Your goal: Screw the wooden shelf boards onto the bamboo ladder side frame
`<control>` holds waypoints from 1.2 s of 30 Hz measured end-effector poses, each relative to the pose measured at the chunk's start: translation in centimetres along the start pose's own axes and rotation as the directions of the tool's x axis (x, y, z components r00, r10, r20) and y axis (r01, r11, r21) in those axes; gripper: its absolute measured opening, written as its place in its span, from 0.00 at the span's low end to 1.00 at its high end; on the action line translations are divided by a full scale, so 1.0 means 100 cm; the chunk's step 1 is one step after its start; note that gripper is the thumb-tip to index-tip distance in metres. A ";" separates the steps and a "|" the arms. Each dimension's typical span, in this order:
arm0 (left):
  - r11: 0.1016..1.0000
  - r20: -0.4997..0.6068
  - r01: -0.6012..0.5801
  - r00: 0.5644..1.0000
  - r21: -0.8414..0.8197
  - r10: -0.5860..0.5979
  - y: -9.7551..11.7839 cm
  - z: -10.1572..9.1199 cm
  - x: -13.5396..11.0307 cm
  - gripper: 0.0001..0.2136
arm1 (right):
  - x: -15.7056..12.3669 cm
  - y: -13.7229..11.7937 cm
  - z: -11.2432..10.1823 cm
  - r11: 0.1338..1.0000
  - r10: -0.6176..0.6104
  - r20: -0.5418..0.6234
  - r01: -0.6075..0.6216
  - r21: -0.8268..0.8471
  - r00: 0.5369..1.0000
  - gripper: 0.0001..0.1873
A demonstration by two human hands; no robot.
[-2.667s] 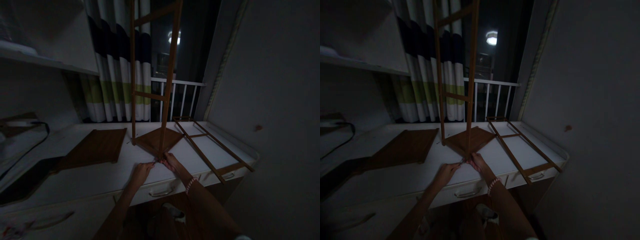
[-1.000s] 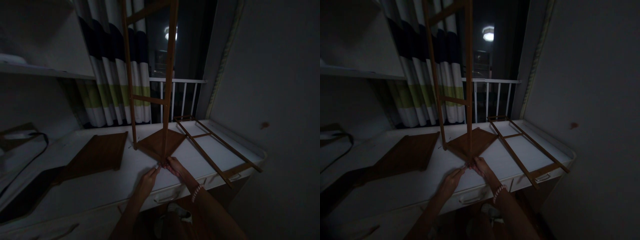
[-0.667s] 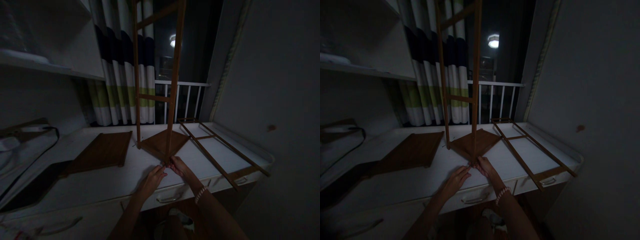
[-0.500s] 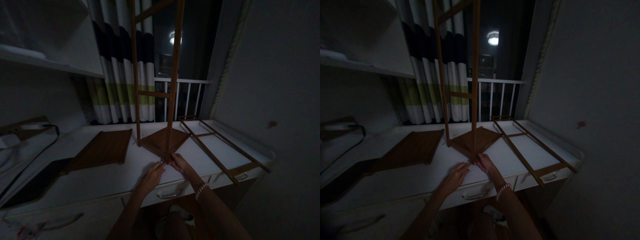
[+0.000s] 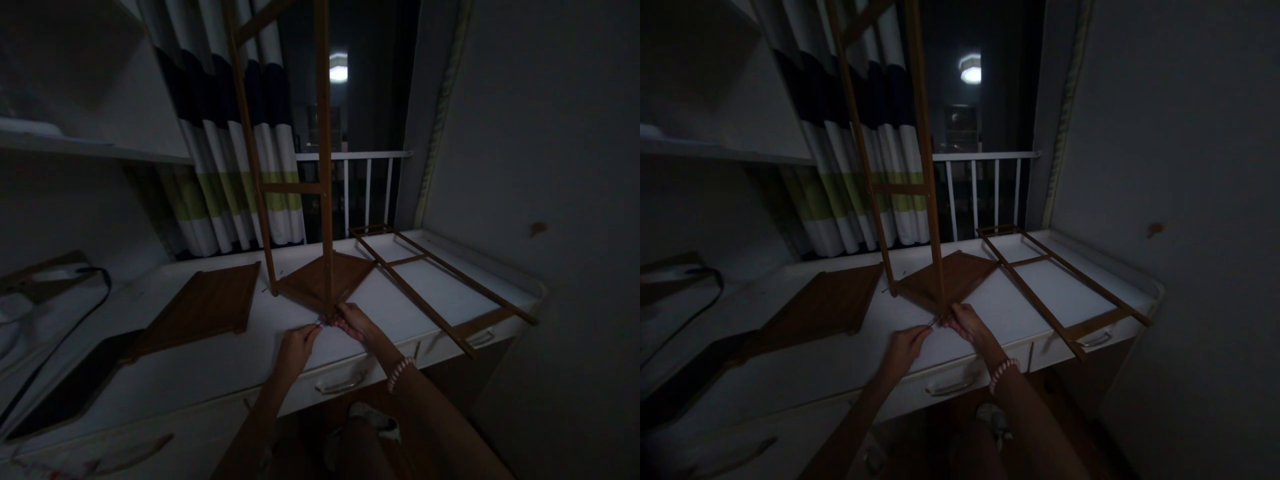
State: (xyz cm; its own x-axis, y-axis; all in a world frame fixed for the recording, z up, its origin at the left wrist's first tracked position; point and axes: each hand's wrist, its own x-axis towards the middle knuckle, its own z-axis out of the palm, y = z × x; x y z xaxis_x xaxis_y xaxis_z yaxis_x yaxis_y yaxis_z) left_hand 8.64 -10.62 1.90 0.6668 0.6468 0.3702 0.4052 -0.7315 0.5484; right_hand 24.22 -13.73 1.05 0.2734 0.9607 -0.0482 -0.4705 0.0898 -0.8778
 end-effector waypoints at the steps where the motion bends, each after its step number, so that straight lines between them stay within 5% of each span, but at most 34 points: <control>1: 0.999 -0.016 0.020 1.000 -0.038 -0.021 0.001 0.002 0.000 0.15 | 0.001 0.001 0.000 1.000 -0.002 -0.001 0.002 0.006 1.000 0.14; 5: 0.963 -0.073 0.126 0.986 -0.239 -0.147 0.003 0.010 0.000 0.16 | 0.003 0.002 -0.002 1.000 -0.006 -0.007 0.006 0.024 1.000 0.14; 11: 0.793 0.001 0.312 0.931 -0.524 -0.365 0.011 0.009 0.002 0.16 | 0.001 -0.002 0.001 0.999 0.000 -0.019 0.001 0.041 1.000 0.14; 19: 0.739 -0.113 0.205 0.928 -0.642 -0.356 0.016 0.013 0.003 0.22 | 0.000 -0.001 0.000 0.998 0.015 -0.003 -0.014 0.054 1.000 0.15; 23: 0.768 -0.037 0.234 0.948 -0.596 -0.318 0.012 0.013 0.001 0.11 | -0.002 -0.005 0.001 0.998 0.061 -0.049 -0.062 -0.025 0.997 0.17; 30: 0.954 -0.053 0.151 0.984 -0.258 -0.170 0.011 0.010 0.003 0.10 | -0.002 -0.002 0.000 1.000 0.025 -0.040 -0.025 -0.001 0.999 0.15; 36: 0.998 0.030 0.040 0.999 0.057 -0.042 0.021 0.003 0.018 0.11 | -0.001 0.000 -0.001 0.999 0.021 -0.041 -0.020 0.030 0.999 0.15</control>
State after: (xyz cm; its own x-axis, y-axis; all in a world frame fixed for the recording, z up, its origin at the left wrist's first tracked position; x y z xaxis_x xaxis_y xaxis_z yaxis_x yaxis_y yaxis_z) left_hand 10.85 -11.06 3.44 0.6677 0.6702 0.3241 0.4667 -0.7160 0.5192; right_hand 24.28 -13.85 1.02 0.2976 0.9508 -0.0864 -0.5008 0.0784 -0.8620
